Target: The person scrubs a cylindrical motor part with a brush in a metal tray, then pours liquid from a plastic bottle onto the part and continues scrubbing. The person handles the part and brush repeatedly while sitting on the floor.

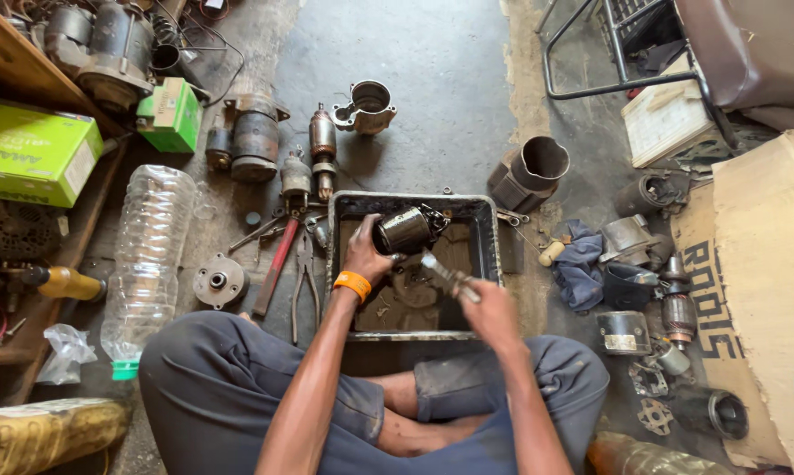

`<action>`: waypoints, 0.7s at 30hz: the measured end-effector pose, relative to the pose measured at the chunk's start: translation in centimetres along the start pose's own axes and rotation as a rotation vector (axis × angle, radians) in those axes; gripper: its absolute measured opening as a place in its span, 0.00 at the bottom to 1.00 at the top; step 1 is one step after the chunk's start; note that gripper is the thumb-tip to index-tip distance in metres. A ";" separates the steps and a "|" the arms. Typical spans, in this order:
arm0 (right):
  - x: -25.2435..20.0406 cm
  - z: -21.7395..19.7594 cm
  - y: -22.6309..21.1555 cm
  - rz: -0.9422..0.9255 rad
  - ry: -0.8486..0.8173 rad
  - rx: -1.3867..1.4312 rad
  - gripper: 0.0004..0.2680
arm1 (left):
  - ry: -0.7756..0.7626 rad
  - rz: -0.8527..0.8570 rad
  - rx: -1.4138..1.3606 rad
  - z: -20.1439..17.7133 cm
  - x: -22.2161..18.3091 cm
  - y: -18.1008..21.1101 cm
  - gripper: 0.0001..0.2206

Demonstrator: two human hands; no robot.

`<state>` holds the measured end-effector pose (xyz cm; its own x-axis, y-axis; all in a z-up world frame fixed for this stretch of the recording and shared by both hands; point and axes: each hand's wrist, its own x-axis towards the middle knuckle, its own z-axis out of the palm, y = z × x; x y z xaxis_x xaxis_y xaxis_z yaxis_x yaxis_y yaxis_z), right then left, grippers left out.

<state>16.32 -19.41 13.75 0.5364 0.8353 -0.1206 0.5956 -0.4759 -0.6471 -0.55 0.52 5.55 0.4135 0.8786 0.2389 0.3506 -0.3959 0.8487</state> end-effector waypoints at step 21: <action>-0.1 4.9 -1.0 -0.418 0.195 0.008 0.04 | -0.134 -0.036 0.026 1.0 -1.4 -0.8 0.46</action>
<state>12.78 -17.72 10.72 0.3536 0.8876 0.2953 0.7804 -0.1058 -0.6163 -0.58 -0.70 4.07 0.5082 0.8494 0.1419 0.3883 -0.3731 0.8426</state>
